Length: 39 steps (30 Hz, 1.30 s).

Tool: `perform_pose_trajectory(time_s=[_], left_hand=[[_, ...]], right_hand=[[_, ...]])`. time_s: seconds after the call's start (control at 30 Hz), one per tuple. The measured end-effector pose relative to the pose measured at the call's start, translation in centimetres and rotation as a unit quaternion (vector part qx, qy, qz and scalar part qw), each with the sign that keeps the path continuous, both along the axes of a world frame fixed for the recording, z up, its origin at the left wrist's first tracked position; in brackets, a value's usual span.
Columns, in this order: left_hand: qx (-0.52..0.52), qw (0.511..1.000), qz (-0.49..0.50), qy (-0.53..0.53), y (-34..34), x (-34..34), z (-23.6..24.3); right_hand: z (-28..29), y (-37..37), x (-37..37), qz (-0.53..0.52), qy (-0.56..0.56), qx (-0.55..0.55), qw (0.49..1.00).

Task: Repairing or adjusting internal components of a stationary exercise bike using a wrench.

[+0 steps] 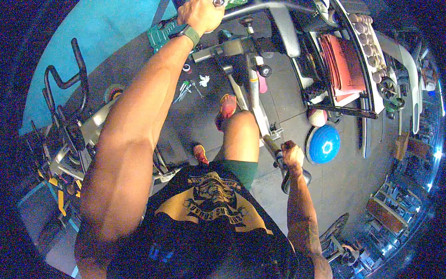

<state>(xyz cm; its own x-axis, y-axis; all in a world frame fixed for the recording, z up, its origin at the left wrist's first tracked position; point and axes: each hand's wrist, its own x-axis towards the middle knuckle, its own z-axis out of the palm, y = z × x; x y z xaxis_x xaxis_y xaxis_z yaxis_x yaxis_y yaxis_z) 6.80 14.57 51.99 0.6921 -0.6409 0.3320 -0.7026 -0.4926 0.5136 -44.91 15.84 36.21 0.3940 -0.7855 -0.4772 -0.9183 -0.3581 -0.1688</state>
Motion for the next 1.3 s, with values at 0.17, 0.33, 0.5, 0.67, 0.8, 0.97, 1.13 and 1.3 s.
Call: perform_pose_trajectory(time_s=[0.17,0.33,0.5,0.67,0.8,0.97,1.13,1.3], left_hand=[[0.006,0.999,0.006,-0.032,-0.4,0.3,-0.7],[-0.012,0.999,0.014,-0.031,-0.2,0.6,-1.2],[0.033,0.999,-0.025,0.017,1.1,1.2,0.1],[0.036,0.996,-0.059,0.049,0.4,0.3,1.5],[0.044,0.996,-0.057,0.051,0.7,0.7,1.0],[0.047,0.997,-0.05,0.037,1.0,0.6,1.8],[0.05,0.994,-0.062,0.072,0.4,1.0,1.4],[0.035,0.996,-0.055,0.063,0.8,1.4,0.8]], right_hand=[[0.0,0.0,0.2,-0.003,-0.018,0.002,1.0],[1.0,0.0,1.5,0.011,0.035,0.014,0.999],[-2.8,-2.5,-0.5,0.101,0.051,0.05,0.992],[-12.7,-6.8,-0.4,0.146,-0.129,0.113,0.974],[-10.6,-6.4,13.4,-0.291,-0.296,0.282,0.865],[-13.0,-8.5,20.1,-0.436,-0.46,0.327,0.701],[-13.6,-8.9,19.4,-0.532,-0.494,0.314,0.612],[-10.9,-6.6,20.3,-0.472,-0.565,0.396,0.549]])
